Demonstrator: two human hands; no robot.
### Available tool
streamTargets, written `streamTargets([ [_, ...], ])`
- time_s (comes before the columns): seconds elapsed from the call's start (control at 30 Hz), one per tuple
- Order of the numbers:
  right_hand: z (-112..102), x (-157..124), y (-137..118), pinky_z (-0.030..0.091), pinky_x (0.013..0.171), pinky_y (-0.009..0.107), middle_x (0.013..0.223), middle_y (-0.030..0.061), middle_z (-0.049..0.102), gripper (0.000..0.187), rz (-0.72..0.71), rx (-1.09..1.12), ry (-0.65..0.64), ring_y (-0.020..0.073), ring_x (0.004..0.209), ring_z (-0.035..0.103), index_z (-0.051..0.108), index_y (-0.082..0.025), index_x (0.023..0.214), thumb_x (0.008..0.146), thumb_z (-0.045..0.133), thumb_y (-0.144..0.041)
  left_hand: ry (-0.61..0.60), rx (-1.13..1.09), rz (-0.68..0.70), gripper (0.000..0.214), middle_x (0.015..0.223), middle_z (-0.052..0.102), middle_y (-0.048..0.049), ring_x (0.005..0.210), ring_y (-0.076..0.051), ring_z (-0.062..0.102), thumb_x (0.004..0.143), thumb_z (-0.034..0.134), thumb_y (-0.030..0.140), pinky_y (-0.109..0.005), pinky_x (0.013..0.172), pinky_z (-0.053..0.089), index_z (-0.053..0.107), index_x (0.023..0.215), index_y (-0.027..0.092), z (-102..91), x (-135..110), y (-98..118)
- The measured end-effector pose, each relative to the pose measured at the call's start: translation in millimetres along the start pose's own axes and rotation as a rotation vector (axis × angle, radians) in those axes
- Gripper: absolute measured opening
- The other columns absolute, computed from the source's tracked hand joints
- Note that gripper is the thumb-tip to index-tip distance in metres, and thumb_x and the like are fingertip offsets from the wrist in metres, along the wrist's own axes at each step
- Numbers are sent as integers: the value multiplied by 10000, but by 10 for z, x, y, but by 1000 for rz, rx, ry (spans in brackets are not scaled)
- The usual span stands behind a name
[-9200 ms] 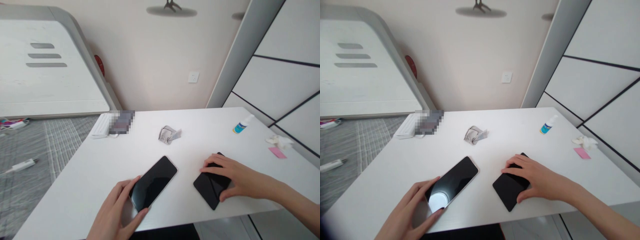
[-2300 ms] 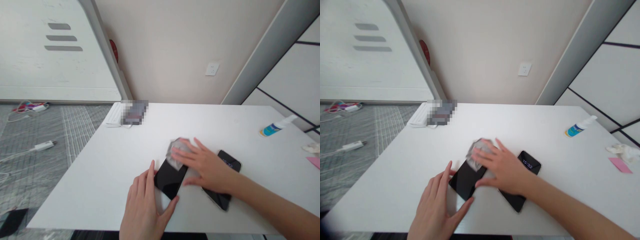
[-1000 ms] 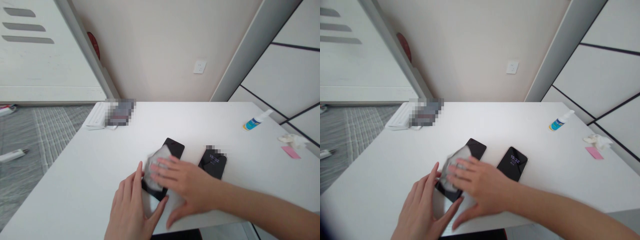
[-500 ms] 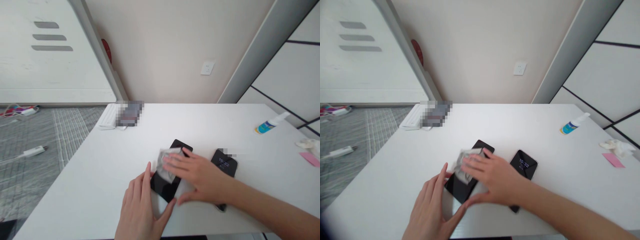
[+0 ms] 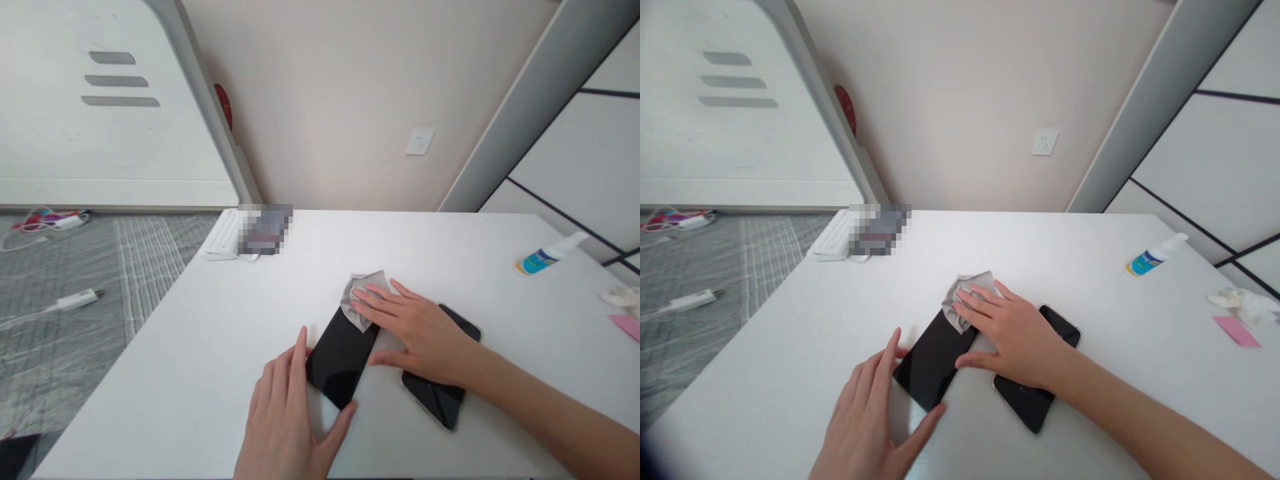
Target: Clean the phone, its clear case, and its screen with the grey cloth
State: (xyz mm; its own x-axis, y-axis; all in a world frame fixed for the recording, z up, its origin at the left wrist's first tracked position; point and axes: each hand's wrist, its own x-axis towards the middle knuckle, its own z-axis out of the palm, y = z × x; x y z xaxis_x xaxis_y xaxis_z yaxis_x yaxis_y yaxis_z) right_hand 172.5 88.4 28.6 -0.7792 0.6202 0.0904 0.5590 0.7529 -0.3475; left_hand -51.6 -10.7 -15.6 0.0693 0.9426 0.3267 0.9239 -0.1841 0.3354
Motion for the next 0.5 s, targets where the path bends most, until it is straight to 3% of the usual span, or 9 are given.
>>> streamTargets([
  [0.17, 31, 20, -100, 123, 1299, 418, 1621, 43, 396, 825, -275, 115, -124, 217, 1532, 314, 416, -193, 1554, 946, 474, -747, -2, 6, 15, 959, 1275, 611, -154, 1109, -334, 618, 896, 631, 553, -506, 899, 566, 124, 1626, 193, -14, -4, -13],
  [0.33, 26, 46, -5, 225, 1252, 588, 1579, 152, 442, 802, 27, -10, 42, 329, 1490, 388, 445, -155, 1539, 959, 494, -707, 5, 5, -1, 966, 1265, 616, -152, 1117, -336, 613, 898, 628, 582, -514, 908, 559, 123, 1626, 198, -5, 12, 2],
  [0.4, 45, 40, -56, 220, 1266, 546, 1589, 148, 431, 861, -55, 24, 10, 328, 1509, 352, 444, -138, 1539, 924, 533, -734, 4, 12, 8, 974, 1258, 619, -151, 1103, -335, 618, 892, 636, 571, -509, 897, 563, 119, 1627, 194, 6, 9, -2],
  [0.5, 80, 36, -139, 166, 1294, 421, 1612, 78, 411, 870, -255, 111, -82, 245, 1520, 340, 427, -178, 1551, 913, 517, -764, 3, 18, 23, 961, 1270, 615, -150, 1102, -330, 617, 894, 639, 536, -501, 899, 567, 120, 1627, 193, 16, -4, -10],
])
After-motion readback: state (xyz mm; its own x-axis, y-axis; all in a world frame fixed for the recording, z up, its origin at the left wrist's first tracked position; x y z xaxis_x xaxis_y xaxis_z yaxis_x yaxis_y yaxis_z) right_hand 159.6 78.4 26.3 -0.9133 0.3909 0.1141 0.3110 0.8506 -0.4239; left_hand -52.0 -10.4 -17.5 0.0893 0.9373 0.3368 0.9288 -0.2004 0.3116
